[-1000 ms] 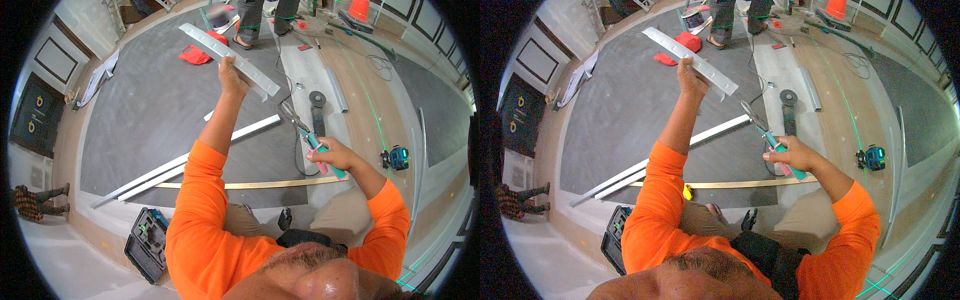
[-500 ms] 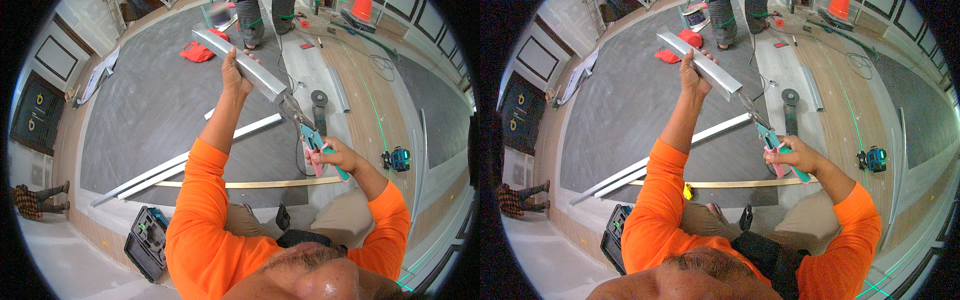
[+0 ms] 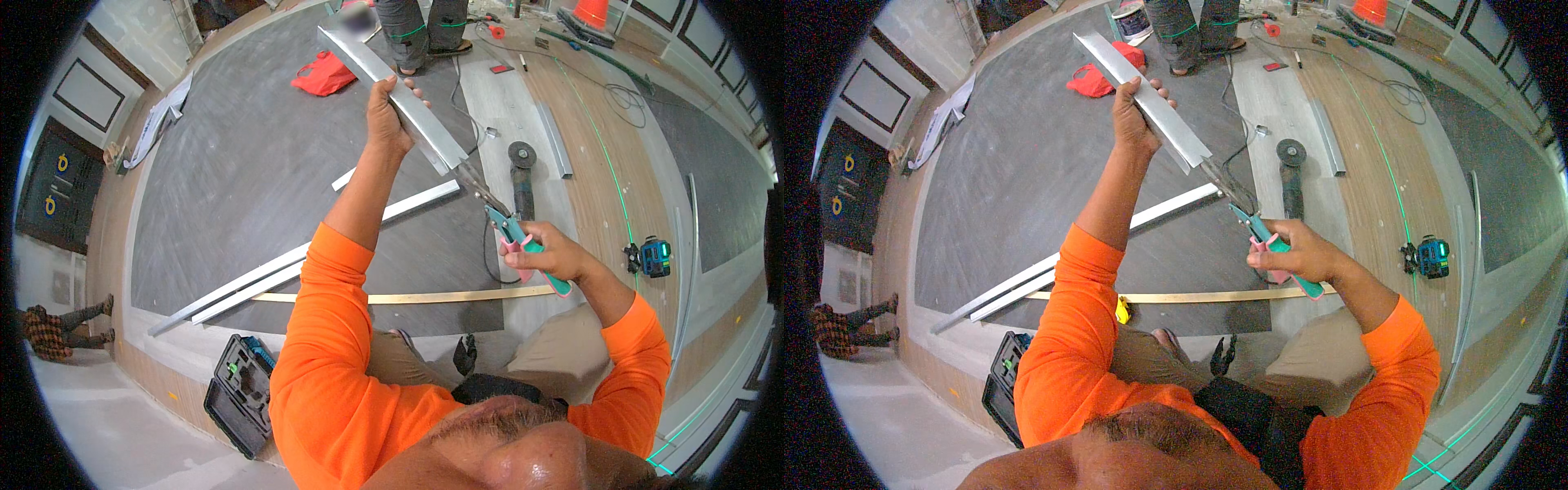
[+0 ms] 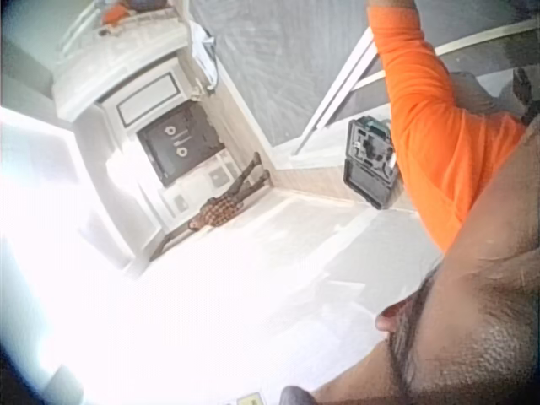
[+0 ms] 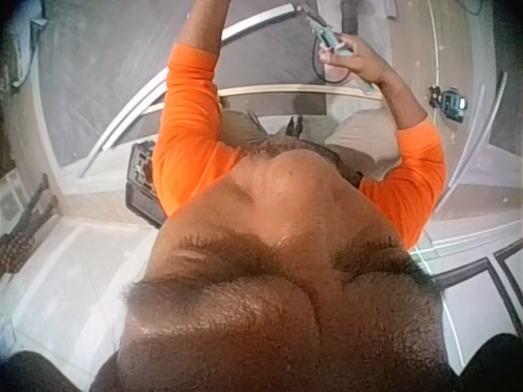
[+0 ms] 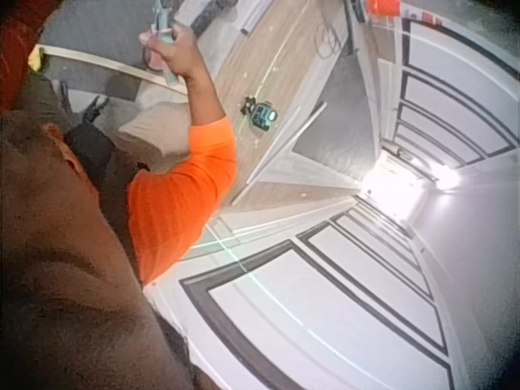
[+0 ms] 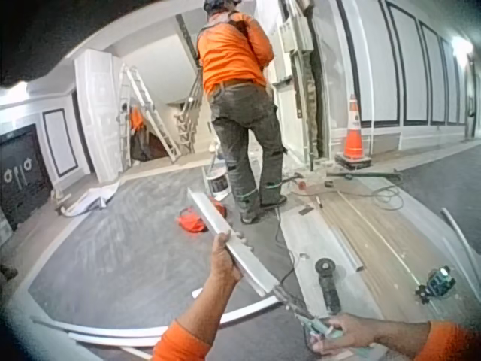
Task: The person uses an angle grinder to cut a white metal profile and then uses tin snips to trim and shape the edges of the cut piece. They handle the metal profile and tools with both hands, occasionally inspecting the cut edges.
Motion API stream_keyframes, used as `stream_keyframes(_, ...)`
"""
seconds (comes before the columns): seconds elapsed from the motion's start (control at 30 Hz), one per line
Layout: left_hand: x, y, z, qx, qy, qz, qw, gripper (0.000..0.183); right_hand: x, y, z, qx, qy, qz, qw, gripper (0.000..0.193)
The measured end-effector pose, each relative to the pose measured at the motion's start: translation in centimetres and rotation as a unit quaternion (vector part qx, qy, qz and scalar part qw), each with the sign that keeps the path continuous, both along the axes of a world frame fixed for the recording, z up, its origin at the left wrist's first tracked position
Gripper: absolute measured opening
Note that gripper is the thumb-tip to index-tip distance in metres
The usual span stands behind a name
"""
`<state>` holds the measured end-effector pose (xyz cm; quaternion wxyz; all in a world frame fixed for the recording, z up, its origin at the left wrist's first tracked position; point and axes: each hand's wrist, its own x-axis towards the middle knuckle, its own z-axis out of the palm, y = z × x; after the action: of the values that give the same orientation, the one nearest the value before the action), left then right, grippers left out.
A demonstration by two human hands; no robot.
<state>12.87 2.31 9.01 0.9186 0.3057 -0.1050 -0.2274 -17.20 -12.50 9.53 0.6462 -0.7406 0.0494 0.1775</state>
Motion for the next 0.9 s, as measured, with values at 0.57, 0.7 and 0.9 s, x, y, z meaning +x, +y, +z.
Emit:
stream_keyframes(0.57,-0.3,0.2,0.1,-0.004,-0.062,-0.029,0.998,0.038,0.2,0.2,-0.8,-0.03,-0.017,-0.035,0.999,0.036)
stream_keyframes(0.7,-0.2,0.3,0.0,0.019,-0.125,-0.034,0.991,0.036,0.4,0.0,-0.5,-0.078,0.007,-0.002,0.997,0.035)
stream_keyframes(0.9,-2.8,0.1,1.2,0.161,-0.376,-0.093,0.908,0.032,0.4,0.2,-0.7,-0.057,0.086,0.018,0.994,0.03)
